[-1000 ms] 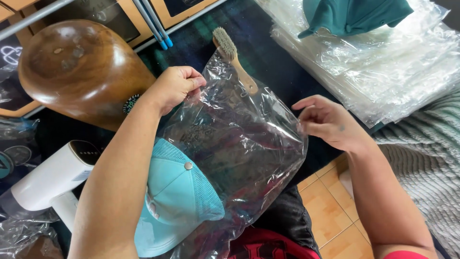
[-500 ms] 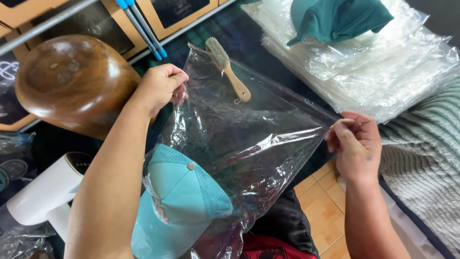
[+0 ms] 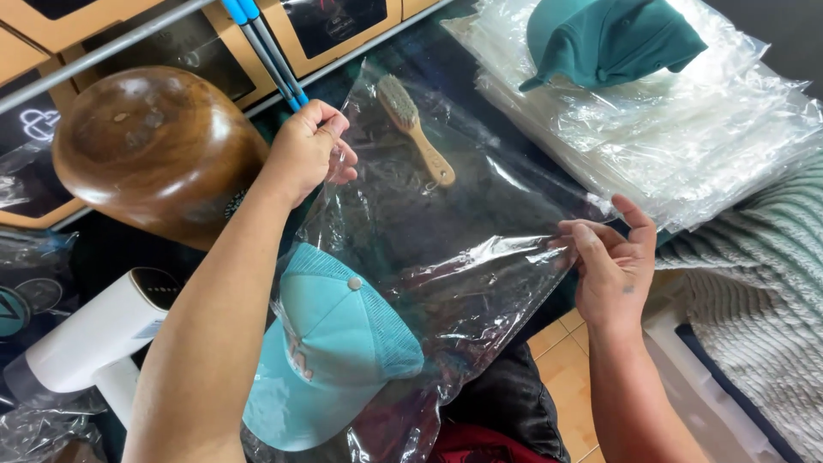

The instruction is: The person cleans various caps using a brush and a hair dryer before placing them into plastic bags at a workstation.

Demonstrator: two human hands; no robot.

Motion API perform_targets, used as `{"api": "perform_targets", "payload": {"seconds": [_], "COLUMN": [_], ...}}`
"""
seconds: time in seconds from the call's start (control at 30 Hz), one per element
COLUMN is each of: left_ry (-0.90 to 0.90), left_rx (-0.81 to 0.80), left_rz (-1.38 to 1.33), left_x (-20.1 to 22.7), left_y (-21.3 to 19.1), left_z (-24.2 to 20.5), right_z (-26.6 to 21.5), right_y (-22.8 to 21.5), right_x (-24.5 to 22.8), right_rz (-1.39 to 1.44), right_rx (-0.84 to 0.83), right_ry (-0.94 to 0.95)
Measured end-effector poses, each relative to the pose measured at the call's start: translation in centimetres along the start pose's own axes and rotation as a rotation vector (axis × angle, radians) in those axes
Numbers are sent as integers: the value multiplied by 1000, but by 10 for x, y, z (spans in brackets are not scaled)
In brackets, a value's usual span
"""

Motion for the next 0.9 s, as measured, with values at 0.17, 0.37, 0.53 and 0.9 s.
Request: {"api": "perform_targets", "payload": {"seconds": [0.17,0.37,0.53,0.9], "left_ry": [10,59,75,140], "left_rx": [-9,-132,-243,-294], "left_rz": [-45,-9,137,8], "left_x": [3,30,62,64], "left_y": [-5,-9,12,9], "left_z": [-4,6,28,47], "right_z": [-1,4,6,7], "right_y": [8,7,14,-6], "right_x": [-3,-6,-27,-10], "right_rz": [59,59,-50,-44], "right_rx": [46,40,30,31], "right_ry": [11,-20,90,-96]}}
Point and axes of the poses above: each hand's wrist, its own z-axis towards the middle knuckle, its own y-axis out of the palm, x = y × z, the point moved 1 cm from there along z, towards the middle knuckle, and after that the axes turned 4 degrees about -x, right-handed, at the moved point
